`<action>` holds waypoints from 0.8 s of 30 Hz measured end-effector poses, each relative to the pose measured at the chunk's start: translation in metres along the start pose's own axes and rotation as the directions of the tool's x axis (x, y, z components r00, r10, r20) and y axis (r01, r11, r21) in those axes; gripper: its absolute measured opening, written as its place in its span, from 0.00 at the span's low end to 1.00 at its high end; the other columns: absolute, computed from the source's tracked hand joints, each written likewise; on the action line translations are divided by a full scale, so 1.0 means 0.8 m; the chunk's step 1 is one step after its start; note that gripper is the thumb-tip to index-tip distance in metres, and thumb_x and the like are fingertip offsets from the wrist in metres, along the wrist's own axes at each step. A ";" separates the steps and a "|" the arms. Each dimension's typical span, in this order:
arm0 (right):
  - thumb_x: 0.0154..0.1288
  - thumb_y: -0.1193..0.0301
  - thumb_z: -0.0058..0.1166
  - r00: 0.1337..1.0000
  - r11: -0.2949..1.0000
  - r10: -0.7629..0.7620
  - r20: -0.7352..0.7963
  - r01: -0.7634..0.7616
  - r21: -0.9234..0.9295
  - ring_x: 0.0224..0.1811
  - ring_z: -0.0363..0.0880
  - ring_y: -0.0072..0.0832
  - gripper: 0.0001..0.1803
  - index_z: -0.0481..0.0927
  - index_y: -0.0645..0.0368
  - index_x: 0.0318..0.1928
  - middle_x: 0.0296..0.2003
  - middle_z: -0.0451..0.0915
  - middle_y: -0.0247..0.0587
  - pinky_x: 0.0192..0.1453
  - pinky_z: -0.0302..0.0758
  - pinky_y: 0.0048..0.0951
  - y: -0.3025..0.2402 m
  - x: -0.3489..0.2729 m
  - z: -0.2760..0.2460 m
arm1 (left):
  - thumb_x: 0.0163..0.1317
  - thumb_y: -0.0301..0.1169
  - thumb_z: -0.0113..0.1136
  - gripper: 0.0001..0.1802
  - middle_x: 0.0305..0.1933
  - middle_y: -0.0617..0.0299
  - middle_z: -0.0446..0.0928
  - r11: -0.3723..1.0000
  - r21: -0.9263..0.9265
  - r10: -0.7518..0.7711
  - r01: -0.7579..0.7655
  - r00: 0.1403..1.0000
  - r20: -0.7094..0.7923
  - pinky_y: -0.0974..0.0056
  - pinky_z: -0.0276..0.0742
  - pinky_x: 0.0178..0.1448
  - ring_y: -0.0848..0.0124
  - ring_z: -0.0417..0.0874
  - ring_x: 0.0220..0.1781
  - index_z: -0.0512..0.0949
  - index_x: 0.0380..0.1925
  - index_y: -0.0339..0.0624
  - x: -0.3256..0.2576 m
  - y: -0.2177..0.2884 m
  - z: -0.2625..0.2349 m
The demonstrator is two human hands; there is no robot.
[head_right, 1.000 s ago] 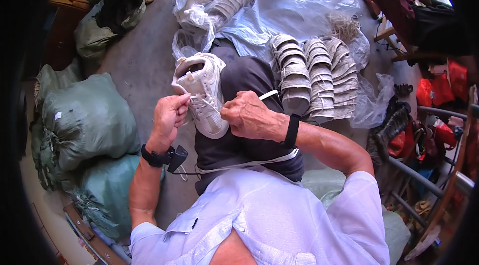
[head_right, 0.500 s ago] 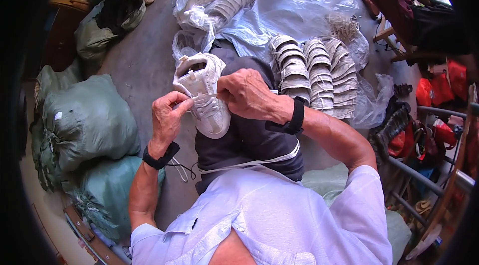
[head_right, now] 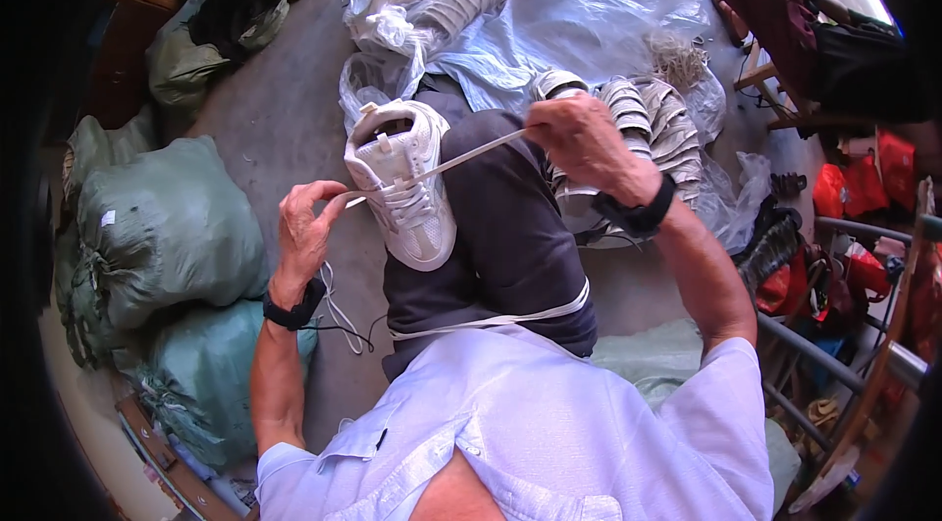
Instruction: The recorder is lacing a white shoe while sitting in a workshop with other workers.
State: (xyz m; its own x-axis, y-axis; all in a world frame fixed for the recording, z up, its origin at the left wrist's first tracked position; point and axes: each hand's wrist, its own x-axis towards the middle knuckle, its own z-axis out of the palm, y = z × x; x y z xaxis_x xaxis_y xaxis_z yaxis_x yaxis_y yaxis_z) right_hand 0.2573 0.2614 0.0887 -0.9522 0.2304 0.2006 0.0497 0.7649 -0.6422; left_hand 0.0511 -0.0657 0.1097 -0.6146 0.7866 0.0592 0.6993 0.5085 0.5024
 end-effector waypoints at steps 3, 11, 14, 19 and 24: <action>0.59 0.76 0.57 0.999 0.996 0.022 -0.033 -0.024 -0.088 0.28 0.79 0.43 0.04 0.79 0.61 0.28 0.23 0.78 0.45 0.38 0.71 0.38 0.070 -0.041 -0.041 | 0.64 0.35 0.63 0.13 0.41 0.53 0.84 0.923 -0.236 -0.312 0.303 0.950 0.000 0.59 0.72 0.54 0.62 0.81 0.47 0.81 0.44 0.38 -0.028 -0.027 0.031; 0.63 0.71 0.58 0.897 0.874 0.431 -0.092 -0.441 -0.205 0.27 0.74 0.40 0.09 0.78 0.67 0.34 0.24 0.75 0.53 0.35 0.69 0.39 0.190 -0.156 -0.178 | 0.72 0.46 0.55 0.22 0.52 0.57 0.80 -0.326 -0.691 -0.385 0.645 0.577 0.720 0.54 0.67 0.63 0.64 0.77 0.55 0.79 0.50 0.39 -0.008 -0.044 0.099; 0.64 0.71 0.57 0.859 0.823 0.479 -0.179 -0.511 -0.250 0.26 0.72 0.35 0.09 0.78 0.67 0.33 0.22 0.72 0.47 0.34 0.68 0.37 0.205 -0.185 -0.227 | 0.72 0.43 0.55 0.17 0.51 0.60 0.78 -0.419 -0.651 -0.357 0.632 0.545 0.759 0.55 0.69 0.62 0.65 0.77 0.54 0.79 0.48 0.41 0.006 -0.042 0.099; 0.72 0.68 0.55 0.735 0.759 0.647 -0.203 -0.647 0.078 0.25 0.68 0.18 0.12 0.80 0.62 0.32 0.21 0.72 0.29 0.30 0.65 0.25 0.208 -0.202 -0.261 | 0.72 0.38 0.55 0.14 0.47 0.60 0.80 -0.600 -0.648 -0.437 0.469 0.487 0.757 0.57 0.74 0.56 0.65 0.79 0.50 0.78 0.45 0.39 -0.009 -0.114 0.109; 0.71 0.62 0.60 0.557 0.641 0.761 -0.333 -0.569 0.515 0.27 0.72 0.17 0.12 0.82 0.58 0.35 0.25 0.78 0.27 0.37 0.68 0.23 0.238 -0.238 -0.252 | 0.75 0.36 0.50 0.11 0.46 0.60 0.82 -0.650 -0.753 -0.509 0.097 0.681 0.527 0.55 0.76 0.55 0.65 0.80 0.46 0.78 0.42 0.40 -0.018 -0.121 0.048</action>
State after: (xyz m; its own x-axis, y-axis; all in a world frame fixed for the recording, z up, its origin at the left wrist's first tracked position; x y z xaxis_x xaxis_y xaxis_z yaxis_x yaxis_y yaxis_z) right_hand 0.5090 0.4844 0.0770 -0.3921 0.9106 -0.1308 0.4181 0.0498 -0.9070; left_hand 0.0063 -0.1124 0.0273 -0.5818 0.4613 -0.6699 -0.7894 -0.5184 0.3287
